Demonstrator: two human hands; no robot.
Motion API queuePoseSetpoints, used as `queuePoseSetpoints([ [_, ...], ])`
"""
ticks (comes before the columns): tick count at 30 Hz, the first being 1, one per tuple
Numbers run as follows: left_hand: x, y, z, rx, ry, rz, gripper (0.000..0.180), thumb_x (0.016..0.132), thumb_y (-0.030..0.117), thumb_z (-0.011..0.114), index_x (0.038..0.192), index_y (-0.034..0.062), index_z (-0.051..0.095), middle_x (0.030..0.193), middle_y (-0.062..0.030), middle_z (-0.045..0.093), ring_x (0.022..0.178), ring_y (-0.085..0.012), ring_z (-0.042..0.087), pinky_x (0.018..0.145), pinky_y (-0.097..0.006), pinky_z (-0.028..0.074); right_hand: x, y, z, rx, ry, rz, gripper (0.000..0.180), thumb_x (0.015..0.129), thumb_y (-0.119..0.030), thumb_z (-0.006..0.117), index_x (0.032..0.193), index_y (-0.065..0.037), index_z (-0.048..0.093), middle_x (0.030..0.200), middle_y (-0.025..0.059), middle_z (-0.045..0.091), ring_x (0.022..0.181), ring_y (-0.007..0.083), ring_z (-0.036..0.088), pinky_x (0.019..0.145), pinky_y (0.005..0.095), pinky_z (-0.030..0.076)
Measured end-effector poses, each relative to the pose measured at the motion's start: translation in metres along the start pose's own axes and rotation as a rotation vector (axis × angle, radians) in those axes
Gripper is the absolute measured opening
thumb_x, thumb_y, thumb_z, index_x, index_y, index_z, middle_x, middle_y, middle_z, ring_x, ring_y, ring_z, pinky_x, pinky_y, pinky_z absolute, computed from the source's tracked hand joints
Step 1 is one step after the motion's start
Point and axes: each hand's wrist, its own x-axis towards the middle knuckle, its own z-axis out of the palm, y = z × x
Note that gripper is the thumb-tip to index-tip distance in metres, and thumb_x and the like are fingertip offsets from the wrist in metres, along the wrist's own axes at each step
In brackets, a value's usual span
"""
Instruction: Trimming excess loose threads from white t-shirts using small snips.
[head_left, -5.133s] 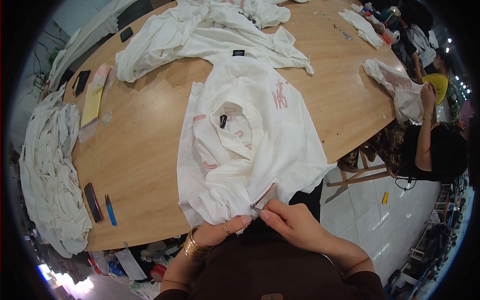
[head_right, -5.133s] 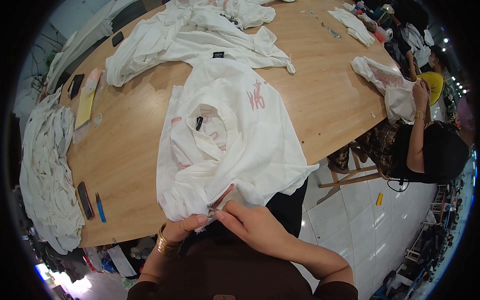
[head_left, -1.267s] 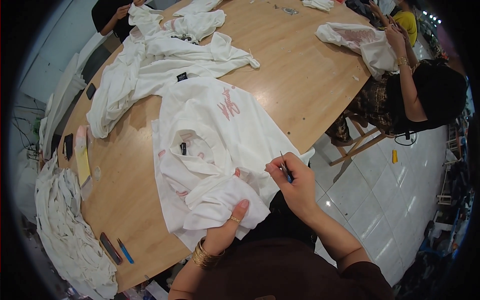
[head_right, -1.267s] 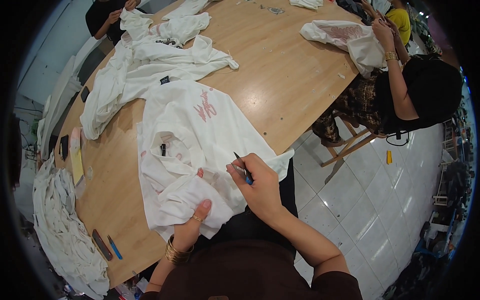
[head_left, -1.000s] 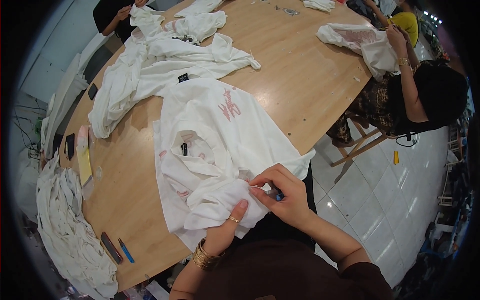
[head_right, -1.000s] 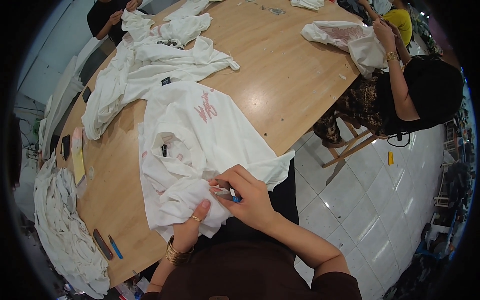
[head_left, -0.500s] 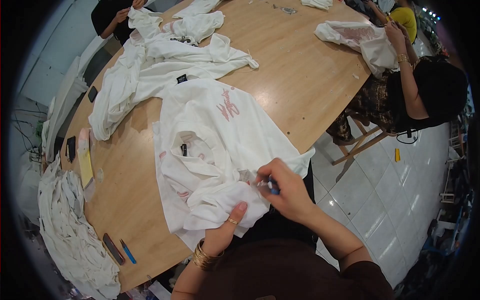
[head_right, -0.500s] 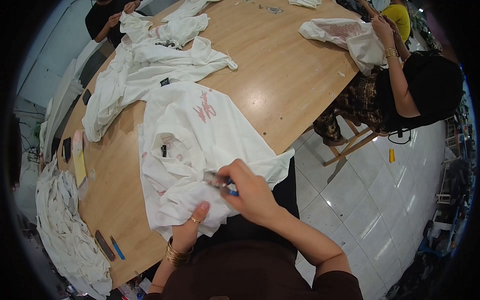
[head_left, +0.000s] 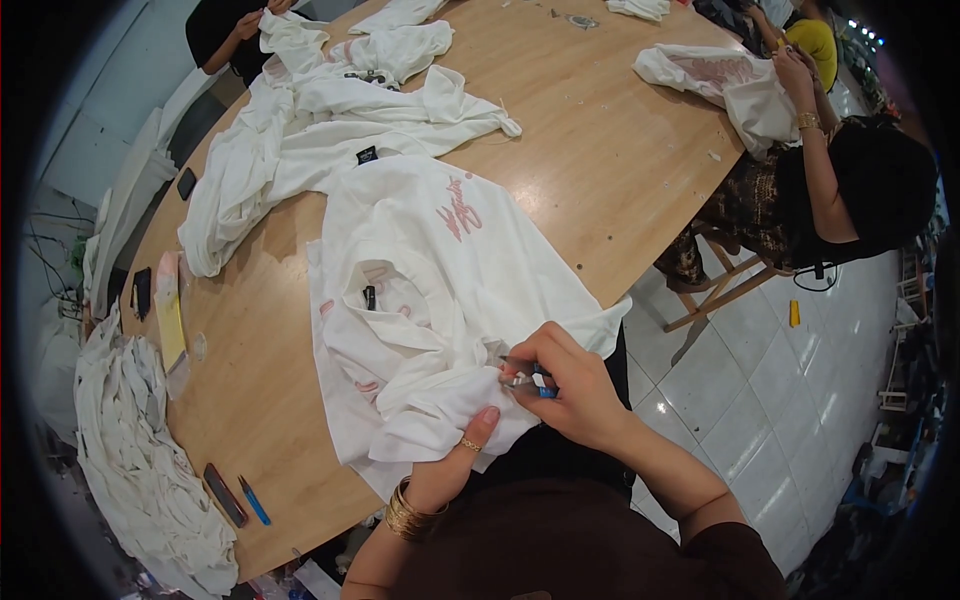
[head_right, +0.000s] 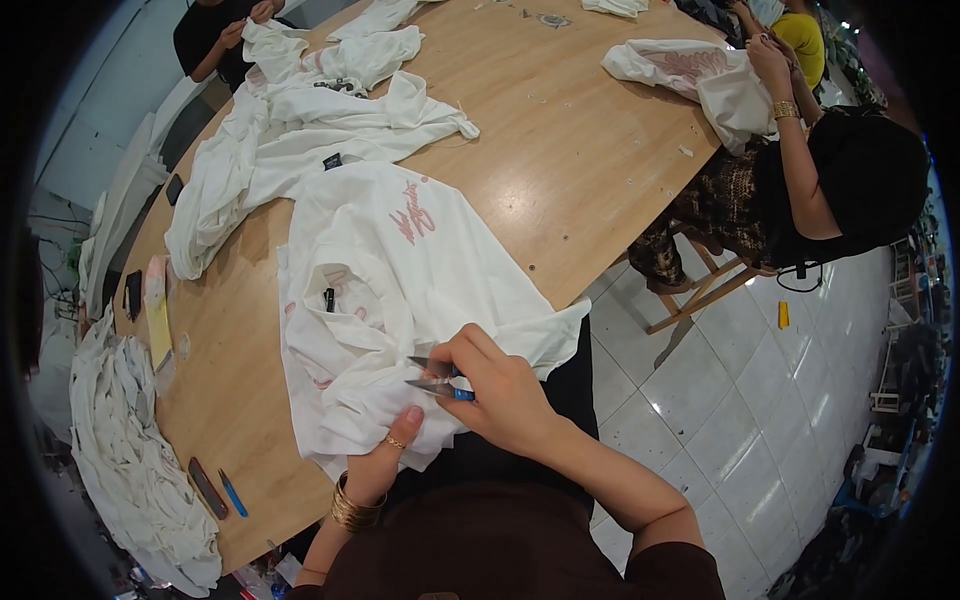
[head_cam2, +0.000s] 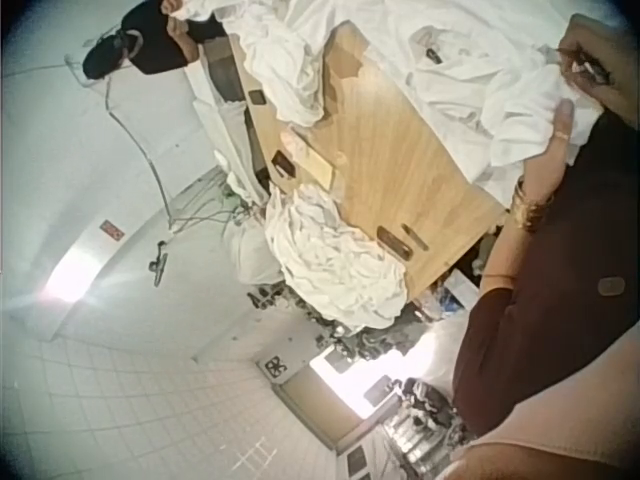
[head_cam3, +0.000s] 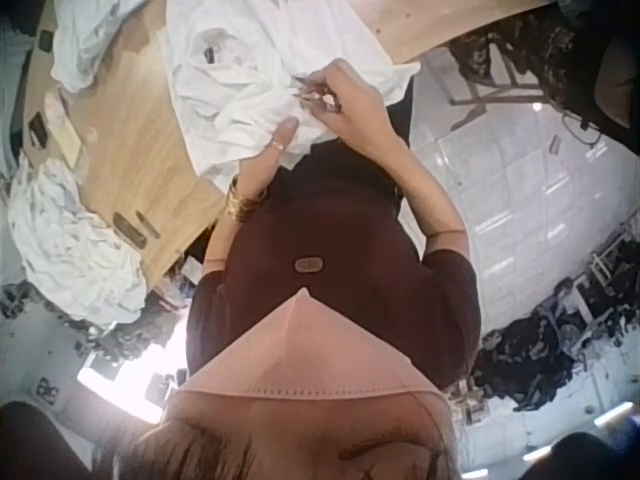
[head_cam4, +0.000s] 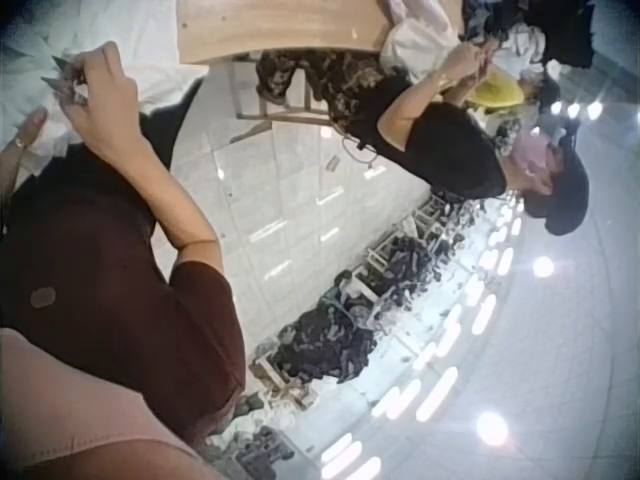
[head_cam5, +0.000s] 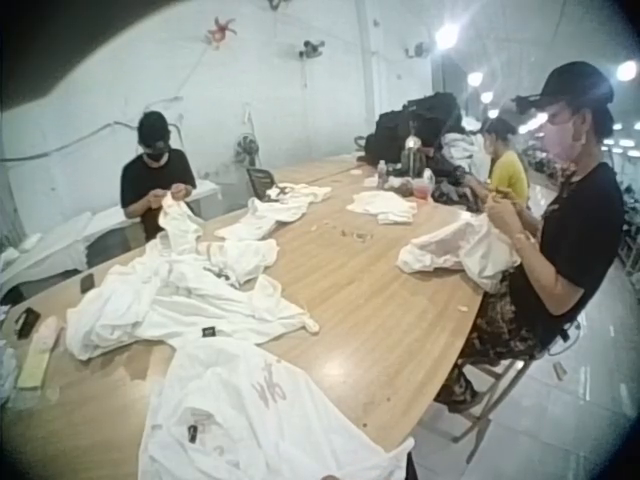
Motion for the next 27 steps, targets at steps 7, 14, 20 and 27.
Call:
queuePoseSetpoints([
  [7, 0.003, 0.003, 0.001, -0.044, -0.005, 0.006, 0.031, 0.084, 0.011, 0.056, 0.112, -0.0021, 0.052, 0.104, -0.008, 0.058, 0.094, -0.0157, 0.053, 0.086, -0.027, 0.039, 0.0, -0.001, -0.006, -0.008, 0.104, -0.042, 0.023, 0.068, 0.001, 0.063, 0.087, -0.004, 0.051, 0.08, 0.0039, 0.049, 0.062, 0.0128, 0.051, 0.053, 0.0221, 0.04],
  [14, 0.004, 0.001, -0.002, -0.06, -0.011, 0.021, 0.032, 0.084, 0.01, 0.056, 0.113, -0.0032, 0.051, 0.107, -0.0085, 0.057, 0.098, -0.0161, 0.051, 0.089, -0.027, 0.037, 0.01, 0.012, -0.017, 0.434, 0.635, 0.17, 0.007, 0.082, -0.005, 0.056, 0.084, -0.006, 0.05, 0.07, -0.0011, 0.046, 0.052, 0.0035, 0.037, 0.047, 0.0163, 0.032],
  [20, 0.007, -0.001, -0.005, -0.058, 0.026, 0.045, 0.036, 0.084, 0.009, 0.056, 0.116, -0.0031, 0.049, 0.112, -0.0095, 0.054, 0.103, -0.0166, 0.05, 0.091, -0.027, 0.035, 0.025, 0.022, -0.064, 0.647, 1.005, 0.113, 0.007, 0.086, -0.012, 0.051, 0.087, -0.005, 0.051, 0.058, -0.0042, 0.042, 0.041, 0.0006, 0.029, 0.037, 0.0167, 0.024],
  [27, 0.006, 0.002, -0.005, -0.111, 0.079, -0.038, 0.039, 0.083, 0.009, 0.057, 0.119, -0.004, 0.046, 0.114, -0.0083, 0.053, 0.102, -0.0151, 0.049, 0.091, -0.026, 0.035, 0.003, 0.005, -0.026, 0.103, 0.02, 0.266, 0.011, 0.075, -0.01, 0.062, 0.084, -0.004, 0.06, 0.072, 0.0011, 0.059, 0.066, 0.0083, 0.053, 0.058, 0.0201, 0.041],
])
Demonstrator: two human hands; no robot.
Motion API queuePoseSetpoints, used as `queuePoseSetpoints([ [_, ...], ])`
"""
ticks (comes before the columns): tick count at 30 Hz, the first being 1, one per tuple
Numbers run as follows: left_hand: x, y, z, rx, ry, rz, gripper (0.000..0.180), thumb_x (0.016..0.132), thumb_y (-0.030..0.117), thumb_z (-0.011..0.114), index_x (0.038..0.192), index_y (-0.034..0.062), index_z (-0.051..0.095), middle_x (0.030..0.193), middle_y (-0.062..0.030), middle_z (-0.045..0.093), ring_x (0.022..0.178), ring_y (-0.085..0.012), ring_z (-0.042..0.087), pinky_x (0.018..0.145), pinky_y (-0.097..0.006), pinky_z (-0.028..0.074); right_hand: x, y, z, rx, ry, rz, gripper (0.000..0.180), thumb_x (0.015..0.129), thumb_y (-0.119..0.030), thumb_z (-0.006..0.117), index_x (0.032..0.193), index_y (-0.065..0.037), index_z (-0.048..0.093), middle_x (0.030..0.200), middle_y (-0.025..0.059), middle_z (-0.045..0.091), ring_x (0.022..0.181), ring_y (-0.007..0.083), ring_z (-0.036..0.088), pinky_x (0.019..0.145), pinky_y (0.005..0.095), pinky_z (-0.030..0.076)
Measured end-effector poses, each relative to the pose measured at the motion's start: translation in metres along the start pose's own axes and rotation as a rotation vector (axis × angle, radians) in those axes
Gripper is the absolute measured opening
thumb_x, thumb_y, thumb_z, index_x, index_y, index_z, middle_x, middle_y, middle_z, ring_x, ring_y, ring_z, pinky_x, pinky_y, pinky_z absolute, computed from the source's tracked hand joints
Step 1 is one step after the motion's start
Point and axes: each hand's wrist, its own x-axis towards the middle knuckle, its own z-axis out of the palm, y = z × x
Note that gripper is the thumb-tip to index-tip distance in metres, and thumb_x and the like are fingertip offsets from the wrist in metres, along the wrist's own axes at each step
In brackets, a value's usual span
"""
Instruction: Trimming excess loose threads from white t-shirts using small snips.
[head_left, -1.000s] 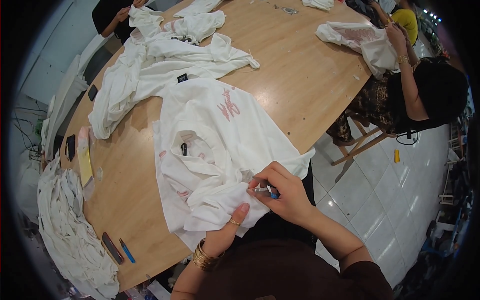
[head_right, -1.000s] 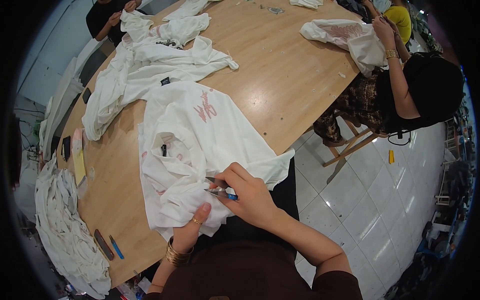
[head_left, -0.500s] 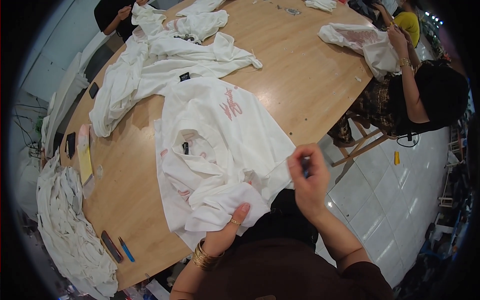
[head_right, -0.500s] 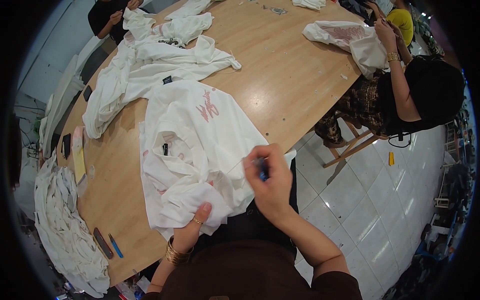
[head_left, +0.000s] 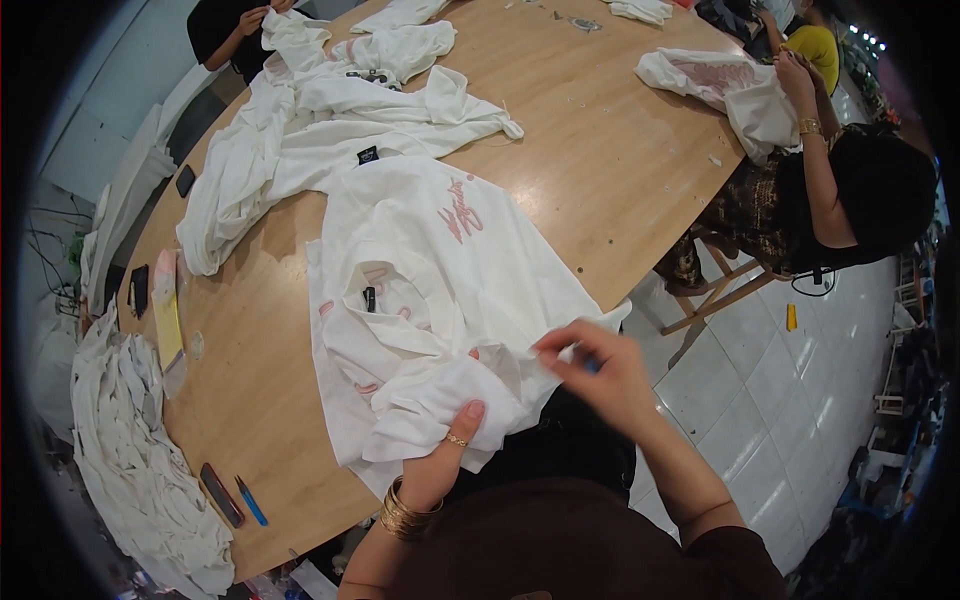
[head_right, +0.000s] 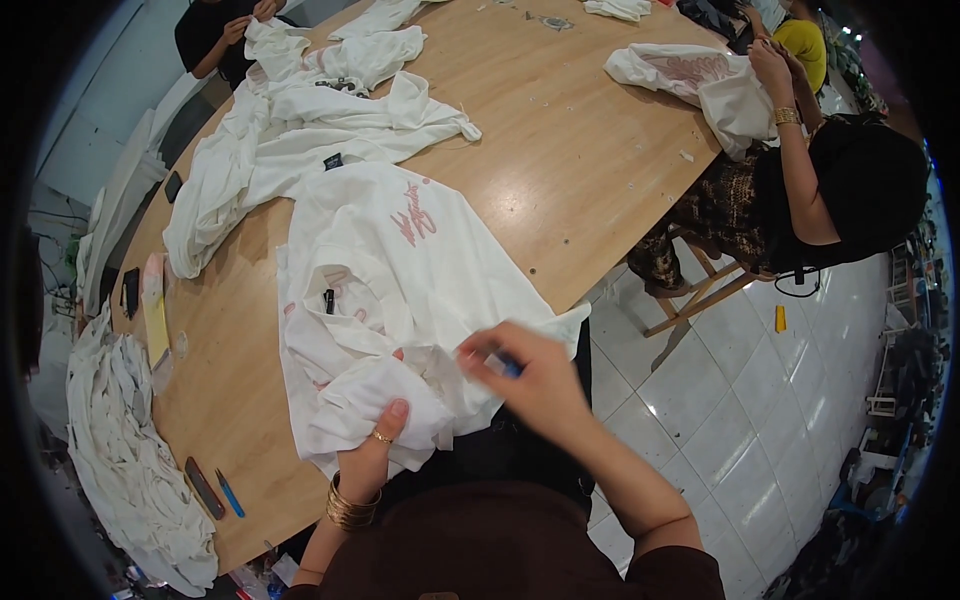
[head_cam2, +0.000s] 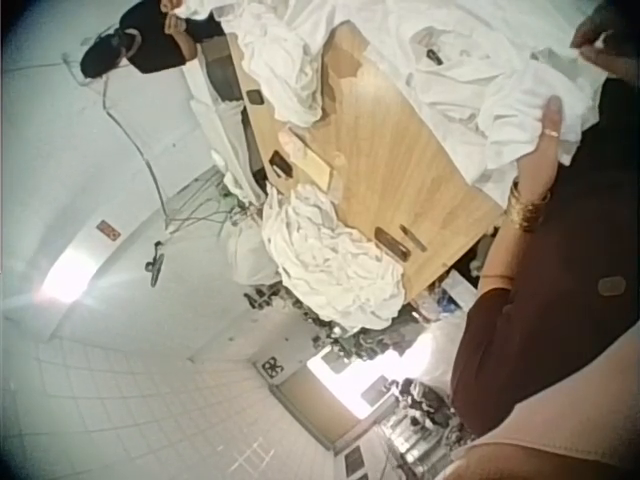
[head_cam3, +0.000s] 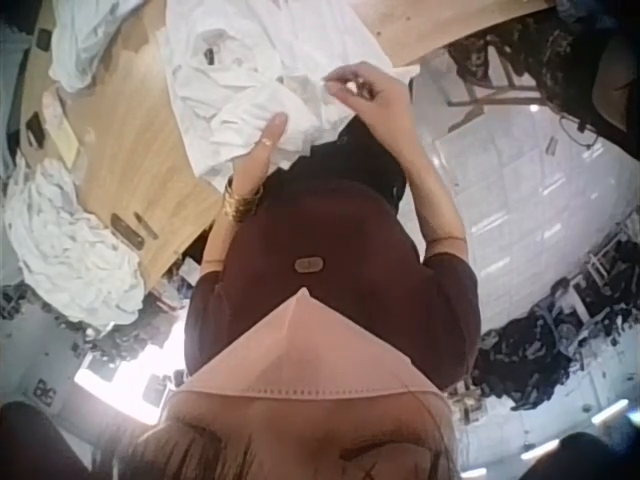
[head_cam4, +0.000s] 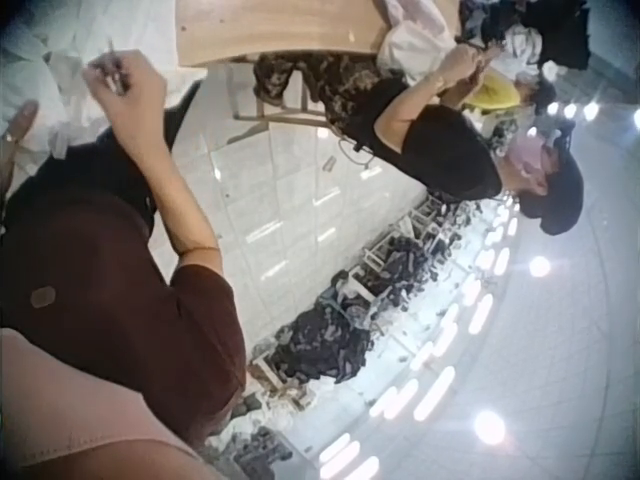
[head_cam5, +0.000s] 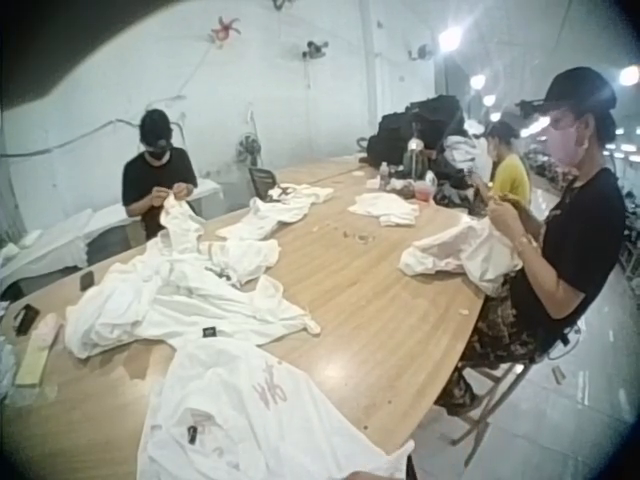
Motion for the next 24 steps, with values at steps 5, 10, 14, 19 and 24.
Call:
queuePoseSetpoints([
  [5, 0.0, 0.005, 0.004, -0.01, -0.027, 0.066, 0.04, 0.084, 0.009, 0.056, 0.12, -0.0043, 0.045, 0.112, -0.0087, 0.054, 0.1, -0.0152, 0.05, 0.09, -0.026, 0.036, -0.007, -0.003, 0.026, 0.059, -0.105, -0.08, 0.013, 0.071, -0.006, 0.065, 0.083, -0.002, 0.06, 0.072, 0.0011, 0.058, 0.065, 0.0057, 0.053, 0.059, 0.02, 0.043],
  [10, 0.0, 0.001, 0.001, 0.009, 0.012, 0.048, 0.04, 0.085, 0.009, 0.054, 0.12, -0.0046, 0.044, 0.113, -0.0089, 0.053, 0.099, -0.0146, 0.051, 0.089, -0.026, 0.037, -0.001, 0.001, 0.015, -0.042, 0.106, -0.198, 0.019, 0.068, -0.001, 0.064, 0.086, -0.003, 0.059, 0.074, 0.0049, 0.057, 0.06, 0.0122, 0.054, 0.052, 0.0217, 0.041],
  [14, 0.0, 0.006, 0.003, -0.181, -0.014, -0.022, 0.039, 0.085, 0.008, 0.054, 0.121, -0.0045, 0.044, 0.113, -0.0095, 0.054, 0.1, -0.0144, 0.05, 0.089, -0.027, 0.037, -0.001, -0.01, 0.015, 0.017, -0.013, -0.277, 0.014, 0.069, 0.001, 0.065, 0.08, -0.005, 0.061, 0.069, 0.0009, 0.052, 0.058, 0.0071, 0.048, 0.05, 0.0205, 0.037],
  [19, -0.003, 0.003, 0.002, -0.068, 0.034, 0.054, 0.038, 0.084, 0.007, 0.056, 0.119, -0.0047, 0.046, 0.11, -0.0094, 0.056, 0.099, -0.0145, 0.051, 0.088, -0.026, 0.038, -0.003, -0.009, 0.022, -0.026, -0.099, -0.318, 0.018, 0.067, 0.003, 0.066, 0.081, -0.006, 0.06, 0.071, 0.0018, 0.05, 0.057, 0.0089, 0.049, 0.049, 0.0188, 0.037],
  [24, -0.003, 0.003, 0.003, 0.049, 0.046, 0.103, 0.033, 0.083, 0.006, 0.057, 0.113, -0.0056, 0.05, 0.106, -0.0087, 0.057, 0.096, -0.015, 0.052, 0.086, -0.026, 0.039, -0.002, -0.003, 0.023, -0.174, -0.126, -0.349, 0.022, 0.069, 0.005, 0.062, 0.086, -0.004, 0.054, 0.073, 0.0039, 0.049, 0.058, 0.0108, 0.05, 0.051, 0.0193, 0.039],
])
